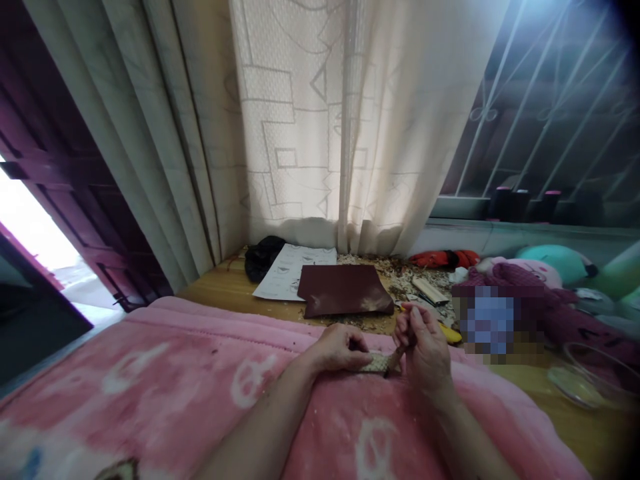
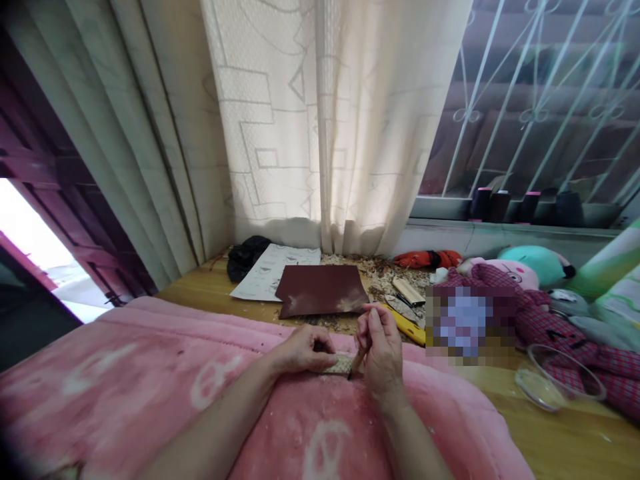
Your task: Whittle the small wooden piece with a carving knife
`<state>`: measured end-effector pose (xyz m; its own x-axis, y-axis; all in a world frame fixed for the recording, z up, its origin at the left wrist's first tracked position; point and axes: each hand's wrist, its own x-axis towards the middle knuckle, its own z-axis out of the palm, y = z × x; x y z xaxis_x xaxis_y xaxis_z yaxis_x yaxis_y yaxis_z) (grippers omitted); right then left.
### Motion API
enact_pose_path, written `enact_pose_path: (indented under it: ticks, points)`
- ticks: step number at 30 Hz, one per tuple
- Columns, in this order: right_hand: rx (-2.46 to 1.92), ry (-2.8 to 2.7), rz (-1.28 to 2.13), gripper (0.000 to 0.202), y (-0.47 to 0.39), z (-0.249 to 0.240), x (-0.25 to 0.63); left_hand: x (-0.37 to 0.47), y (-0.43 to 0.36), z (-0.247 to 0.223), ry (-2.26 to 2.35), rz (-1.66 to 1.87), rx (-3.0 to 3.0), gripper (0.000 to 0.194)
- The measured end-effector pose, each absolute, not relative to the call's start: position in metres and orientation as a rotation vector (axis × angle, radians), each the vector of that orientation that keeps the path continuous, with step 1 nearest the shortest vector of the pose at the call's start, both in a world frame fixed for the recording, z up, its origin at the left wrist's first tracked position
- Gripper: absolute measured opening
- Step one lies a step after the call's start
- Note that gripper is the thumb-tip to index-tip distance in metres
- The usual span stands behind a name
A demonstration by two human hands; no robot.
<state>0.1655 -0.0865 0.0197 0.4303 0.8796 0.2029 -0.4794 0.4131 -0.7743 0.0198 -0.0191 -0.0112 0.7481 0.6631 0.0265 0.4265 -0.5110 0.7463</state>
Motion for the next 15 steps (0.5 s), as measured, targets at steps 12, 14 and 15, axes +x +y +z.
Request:
enact_pose_path:
  ticks: [12, 14, 15]
  points:
    - [-0.746, -0.597, 1.191, 0.033, -0.083, 0.027, 0.165, 0.019, -0.017, -0.015, 0.746, 0.377, 2.174, 0.037]
    - [-0.736, -0.596, 1.182, 0.033, -0.080, 0.035, 0.165, 0.020, -0.017, -0.016, 0.741, 0.391, 2.168, 0.035]
    - [-0.734, -0.601, 1.183, 0.033, -0.077, 0.039, 0.164, 0.020, -0.017, -0.017, 0.749, 0.393, 2.169, 0.035]
